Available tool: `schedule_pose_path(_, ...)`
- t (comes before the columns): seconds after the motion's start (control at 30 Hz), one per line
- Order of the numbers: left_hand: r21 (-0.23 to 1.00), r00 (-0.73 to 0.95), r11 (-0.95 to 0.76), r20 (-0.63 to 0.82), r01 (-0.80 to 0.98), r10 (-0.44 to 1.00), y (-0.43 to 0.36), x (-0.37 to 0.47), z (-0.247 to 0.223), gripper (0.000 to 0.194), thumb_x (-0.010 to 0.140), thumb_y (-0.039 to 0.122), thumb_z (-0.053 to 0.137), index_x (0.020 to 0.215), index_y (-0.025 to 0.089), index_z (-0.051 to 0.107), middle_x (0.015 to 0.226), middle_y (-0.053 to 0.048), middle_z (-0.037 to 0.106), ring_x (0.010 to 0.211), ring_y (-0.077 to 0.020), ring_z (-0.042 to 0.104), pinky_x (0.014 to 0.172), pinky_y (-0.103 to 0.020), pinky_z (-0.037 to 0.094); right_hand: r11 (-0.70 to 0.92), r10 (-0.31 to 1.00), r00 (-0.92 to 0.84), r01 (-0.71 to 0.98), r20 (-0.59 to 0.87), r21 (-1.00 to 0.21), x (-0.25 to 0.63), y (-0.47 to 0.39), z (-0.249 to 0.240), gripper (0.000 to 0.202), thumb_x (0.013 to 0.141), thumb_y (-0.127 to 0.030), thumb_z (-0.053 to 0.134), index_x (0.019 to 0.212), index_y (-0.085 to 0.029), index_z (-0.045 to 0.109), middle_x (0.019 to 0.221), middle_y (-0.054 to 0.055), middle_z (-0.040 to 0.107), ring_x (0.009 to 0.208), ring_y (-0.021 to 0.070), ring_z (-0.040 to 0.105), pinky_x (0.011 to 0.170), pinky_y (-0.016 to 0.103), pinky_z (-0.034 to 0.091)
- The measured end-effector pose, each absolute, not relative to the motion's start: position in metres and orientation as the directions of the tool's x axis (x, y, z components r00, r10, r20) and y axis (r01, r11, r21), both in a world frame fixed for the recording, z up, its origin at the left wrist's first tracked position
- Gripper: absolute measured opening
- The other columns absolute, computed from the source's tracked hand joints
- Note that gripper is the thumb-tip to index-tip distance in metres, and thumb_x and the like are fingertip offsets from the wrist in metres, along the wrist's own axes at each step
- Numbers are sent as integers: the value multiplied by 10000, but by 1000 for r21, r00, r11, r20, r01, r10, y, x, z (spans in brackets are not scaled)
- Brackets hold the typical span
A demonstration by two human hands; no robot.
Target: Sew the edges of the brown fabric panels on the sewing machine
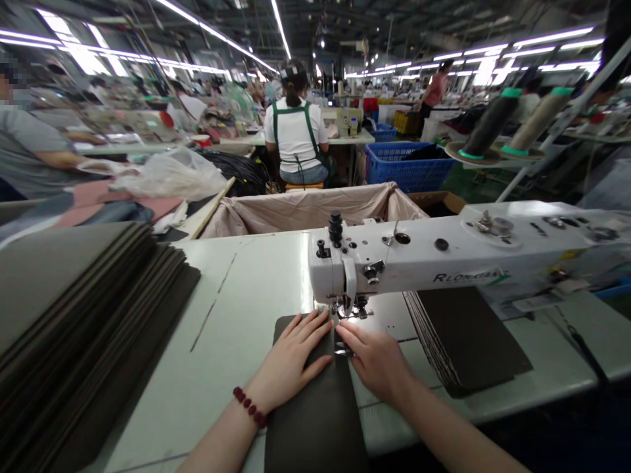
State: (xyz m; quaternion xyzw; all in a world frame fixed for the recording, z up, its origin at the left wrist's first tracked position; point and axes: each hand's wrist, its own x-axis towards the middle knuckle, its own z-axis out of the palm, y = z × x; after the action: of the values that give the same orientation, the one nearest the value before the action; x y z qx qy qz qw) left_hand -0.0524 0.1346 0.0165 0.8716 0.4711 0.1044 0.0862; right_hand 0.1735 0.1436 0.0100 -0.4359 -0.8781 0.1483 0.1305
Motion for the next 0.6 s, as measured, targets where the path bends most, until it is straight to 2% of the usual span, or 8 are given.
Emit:
schedule_pose_path(0.2, 254, 523, -532, 106, 808, 846, 136, -53, 16, 559, 944, 462, 443, 1452, 265, 314, 1532, -43, 297, 1418, -216, 239, 1161, -473, 215, 574, 806, -582, 726, 106, -378, 171, 144, 10, 582, 834, -139, 459, 1407, -232, 413, 1456, 41, 429, 1147, 230, 555, 961, 369, 457)
schedule_pose_path(0.6, 293, 523, -538, 132, 791, 842, 137, -52, 14, 553, 931, 418, 489, 1442, 275, 334, 1518, -51, 330, 1409, -233, 262, 1153, -492, 218, 565, 809, -583, 730, 83, -383, 171, 146, 11, 618, 816, -137, 460, 1419, -254, 395, 1465, 22, 417, 1151, 218, 557, 975, 368, 457)
